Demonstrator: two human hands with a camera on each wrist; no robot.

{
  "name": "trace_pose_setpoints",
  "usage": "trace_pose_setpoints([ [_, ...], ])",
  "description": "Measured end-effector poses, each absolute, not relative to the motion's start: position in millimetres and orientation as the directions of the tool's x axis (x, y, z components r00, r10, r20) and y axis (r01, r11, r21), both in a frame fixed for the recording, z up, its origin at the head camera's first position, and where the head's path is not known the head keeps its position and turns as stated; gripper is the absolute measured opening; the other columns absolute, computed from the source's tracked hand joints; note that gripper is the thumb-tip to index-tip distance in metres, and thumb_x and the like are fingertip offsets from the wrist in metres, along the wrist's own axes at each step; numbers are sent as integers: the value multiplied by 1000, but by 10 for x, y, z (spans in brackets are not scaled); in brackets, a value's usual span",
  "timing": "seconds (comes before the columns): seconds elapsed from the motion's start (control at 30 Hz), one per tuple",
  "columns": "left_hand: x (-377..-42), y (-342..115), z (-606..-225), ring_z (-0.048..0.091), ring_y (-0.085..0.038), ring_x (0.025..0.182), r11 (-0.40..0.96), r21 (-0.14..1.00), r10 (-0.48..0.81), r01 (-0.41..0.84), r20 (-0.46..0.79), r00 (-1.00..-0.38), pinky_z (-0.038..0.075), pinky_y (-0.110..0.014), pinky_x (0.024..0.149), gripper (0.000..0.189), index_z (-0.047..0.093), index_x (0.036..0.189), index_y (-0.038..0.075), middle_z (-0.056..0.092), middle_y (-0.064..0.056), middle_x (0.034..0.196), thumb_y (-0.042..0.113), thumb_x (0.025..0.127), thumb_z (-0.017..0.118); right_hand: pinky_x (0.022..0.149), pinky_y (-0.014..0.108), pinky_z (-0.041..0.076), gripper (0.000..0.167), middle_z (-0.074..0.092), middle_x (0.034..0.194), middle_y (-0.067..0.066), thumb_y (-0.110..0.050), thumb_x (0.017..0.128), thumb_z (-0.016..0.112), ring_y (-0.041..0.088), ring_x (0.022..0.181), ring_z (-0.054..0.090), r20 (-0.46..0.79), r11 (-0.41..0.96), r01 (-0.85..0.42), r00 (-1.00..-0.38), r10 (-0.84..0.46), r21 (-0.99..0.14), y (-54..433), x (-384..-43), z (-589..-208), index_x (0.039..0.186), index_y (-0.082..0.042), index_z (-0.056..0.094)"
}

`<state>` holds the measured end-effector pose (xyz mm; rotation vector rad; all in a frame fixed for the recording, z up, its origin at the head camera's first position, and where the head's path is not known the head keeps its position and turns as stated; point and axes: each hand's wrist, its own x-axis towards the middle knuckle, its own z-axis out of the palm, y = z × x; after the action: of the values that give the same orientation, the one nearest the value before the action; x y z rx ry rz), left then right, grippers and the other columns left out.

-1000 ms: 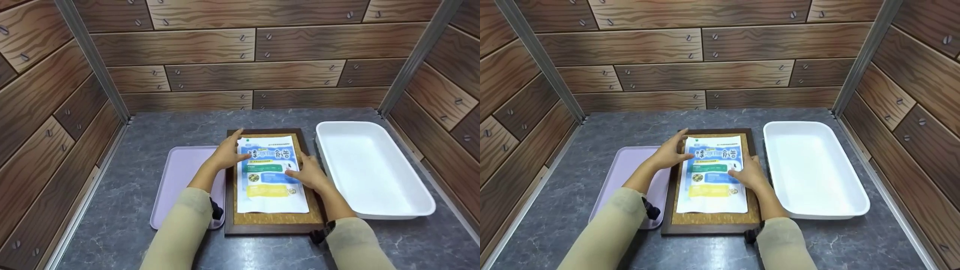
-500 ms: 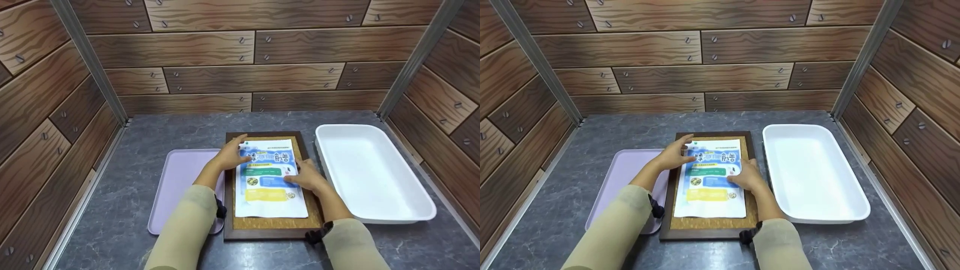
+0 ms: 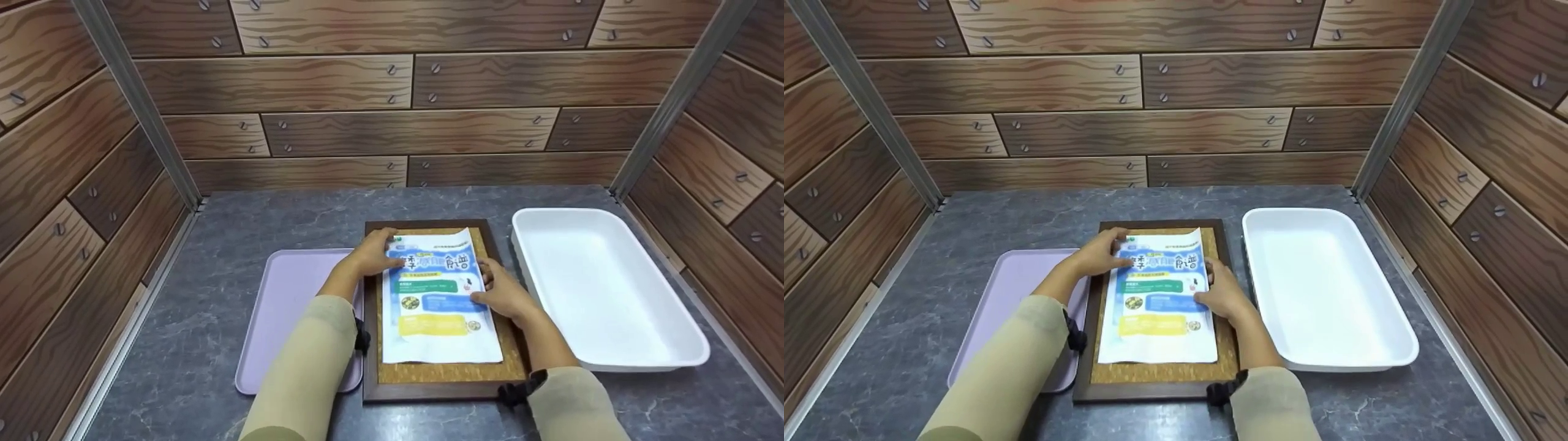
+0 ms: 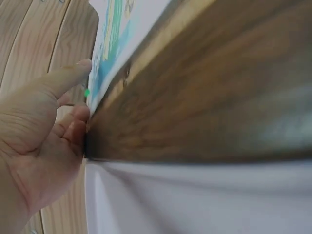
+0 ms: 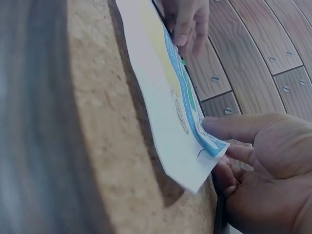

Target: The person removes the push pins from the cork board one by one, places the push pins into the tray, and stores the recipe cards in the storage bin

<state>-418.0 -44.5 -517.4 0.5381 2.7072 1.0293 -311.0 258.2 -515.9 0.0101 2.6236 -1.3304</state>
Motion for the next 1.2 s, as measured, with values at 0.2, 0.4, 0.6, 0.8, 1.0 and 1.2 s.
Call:
trace_pose_setpoints([
  [0.2, -4235, -432, -5177, 56, -36, 145, 722, 650, 398, 238, -108, -911, 47, -48, 122, 78, 42, 165, 10, 43, -20, 163, 30, 100, 79, 82, 30, 44, 93, 53, 113, 14, 4, 89, 68, 24, 100, 51, -170, 594, 88, -982, -83, -799, 2588, -3127, -5155, 171, -8, 25],
  [0.4, -4279, -403, -5147, 50, -36, 151, 742, 634, 384, 219, -133, -914, 40, -48, 129, 69, 46, 162, 11, 48, -17, 161, 27, 103, 75, 79, 28, 44, 96, 53, 113, 15, 7, 86, 63, 25, 98, 52, -152, 601, 66, -984, -94, -796, 2587, -3111, -5164, 172, -4, 21],
  [0.6, -4311, -420, -5140, 54, -34, 147, 745, 629, 380, 222, -126, -917, 43, -47, 126, 58, 51, 158, 11, 55, -16, 156, 22, 105, 72, 79, 29, 46, 95, 56, 115, 18, 8, 87, 61, 26, 100, 54, -165, 603, 77, -982, -92, -794, 2574, -3099, -5164, 172, -5, 21],
  [0.8, -4341, -414, -5079, 53, -36, 146, 732, 639, 415, 238, -140, -899, 42, -50, 126, 57, 53, 158, 11, 53, -17, 156, 21, 105, 71, 80, 29, 46, 97, 55, 116, 19, 11, 85, 58, 28, 101, 54, -176, 589, 99, -982, -74, -802, 2572, -3106, -5161, 173, -5, 20],
  [1.0, -4347, -401, -5066, 53, -34, 145, 749, 616, 409, 242, -143, -901, 41, -48, 126, 51, 55, 156, 10, 53, -17, 155, 20, 107, 67, 85, 28, 45, 99, 53, 120, 19, 14, 83, 54, 30, 105, 54, -196, 561, 120, -978, -76, -819, 2575, -3124, -5156, 173, -7, 18],
  [1.2, -4350, -373, -5084, 57, -34, 142, 772, 595, 361, 223, -123, -924, 46, -50, 122, 42, 60, 152, 13, 58, -15, 151, 18, 110, 64, 85, 28, 46, 101, 53, 123, 22, 15, 82, 53, 30, 106, 54, -170, 535, 90, -980, -103, -840, 2566, -3119, -5177, 173, -7, 18],
])
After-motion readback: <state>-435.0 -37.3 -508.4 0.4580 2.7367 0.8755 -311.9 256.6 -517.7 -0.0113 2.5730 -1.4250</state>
